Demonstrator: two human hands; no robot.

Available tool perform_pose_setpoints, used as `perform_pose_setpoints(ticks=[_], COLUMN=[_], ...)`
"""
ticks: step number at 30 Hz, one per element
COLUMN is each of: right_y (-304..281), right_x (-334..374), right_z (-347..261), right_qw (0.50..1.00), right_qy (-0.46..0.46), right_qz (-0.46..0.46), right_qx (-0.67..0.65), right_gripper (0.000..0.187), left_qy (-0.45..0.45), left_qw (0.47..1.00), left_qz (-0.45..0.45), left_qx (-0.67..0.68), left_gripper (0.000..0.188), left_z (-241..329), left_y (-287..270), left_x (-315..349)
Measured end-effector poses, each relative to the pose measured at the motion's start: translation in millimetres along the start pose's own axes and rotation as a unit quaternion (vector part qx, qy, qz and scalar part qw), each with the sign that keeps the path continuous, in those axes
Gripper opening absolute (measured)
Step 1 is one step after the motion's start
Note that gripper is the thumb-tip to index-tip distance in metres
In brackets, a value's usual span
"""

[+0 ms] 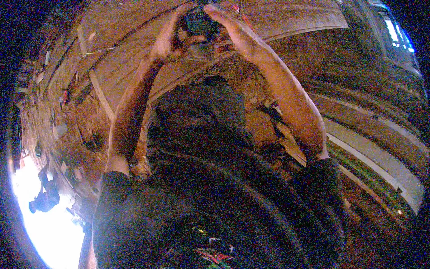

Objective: The person assembles a handheld power tool by attaching a metal blade to the body and securing it with a screwdriver. The person then attaches a black plastic housing to the tool and tightens screws to complete the assembly.

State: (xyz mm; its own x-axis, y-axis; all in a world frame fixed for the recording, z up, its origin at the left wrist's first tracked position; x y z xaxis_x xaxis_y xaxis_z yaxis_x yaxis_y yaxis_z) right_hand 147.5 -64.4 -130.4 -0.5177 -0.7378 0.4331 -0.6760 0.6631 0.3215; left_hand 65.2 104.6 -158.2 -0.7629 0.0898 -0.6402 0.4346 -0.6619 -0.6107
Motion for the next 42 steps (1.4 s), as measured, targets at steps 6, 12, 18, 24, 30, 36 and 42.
perform_pose_setpoints(ticks=[6, 12, 18, 24, 30, 36, 42], right_y=[25, 15, 16, 14, 23, 17, 17], right_x=[8, -10, -3, -3, -4, -13, -7], right_z=[-4, 9, 6, 12, 9, 15, 16], right_qw=[0.994, 0.993, 0.996, 0.998, 0.994, 0.995, 0.994], right_qy=[-0.043, -0.015, -0.023, -0.001, -0.029, -0.04, -0.06], right_qz=[0.043, -0.056, -0.004, 0.021, 0.04, 0.0, -0.004], right_qx=[-0.087, -0.099, -0.081, -0.063, -0.102, -0.087, -0.095], right_gripper=[0.046, 0.051, 0.046, 0.059, 0.047, 0.048, 0.043], left_qy=[-0.04, -0.081, -0.084, -0.31, -0.383, -0.373, -0.349], left_qw=[0.998, 0.991, 0.961, 0.858, 0.874, 0.886, 0.836], left_qz=[-0.002, -0.018, 0.095, 0.166, 0.059, 0.089, 0.141], left_qx=[-0.038, 0.104, 0.247, 0.373, 0.294, 0.262, 0.4], left_gripper=[0.09, 0.09, 0.074, 0.075, 0.063, 0.061, 0.057], left_z=[10, 8, 7, 5, -24, -33, 3], left_y=[-2, 4, 11, 30, 37, 48, 35], left_x=[3, 2, 4, 2, 10, 15, -6])
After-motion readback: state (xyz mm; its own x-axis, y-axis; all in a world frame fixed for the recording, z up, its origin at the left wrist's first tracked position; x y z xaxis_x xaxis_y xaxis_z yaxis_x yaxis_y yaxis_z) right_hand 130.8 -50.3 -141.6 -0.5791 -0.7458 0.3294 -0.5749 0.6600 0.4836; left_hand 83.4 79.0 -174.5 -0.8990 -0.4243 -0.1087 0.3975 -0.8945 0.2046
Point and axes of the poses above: each hand's wrist, its own x-axis away from the middle knuckle, its own y-axis out of the palm, z = x × y, the point moved 5 cm from there along -x, towards the middle knuckle, and after that the axes turned 13 degrees about -x, right-handed, at the moved point
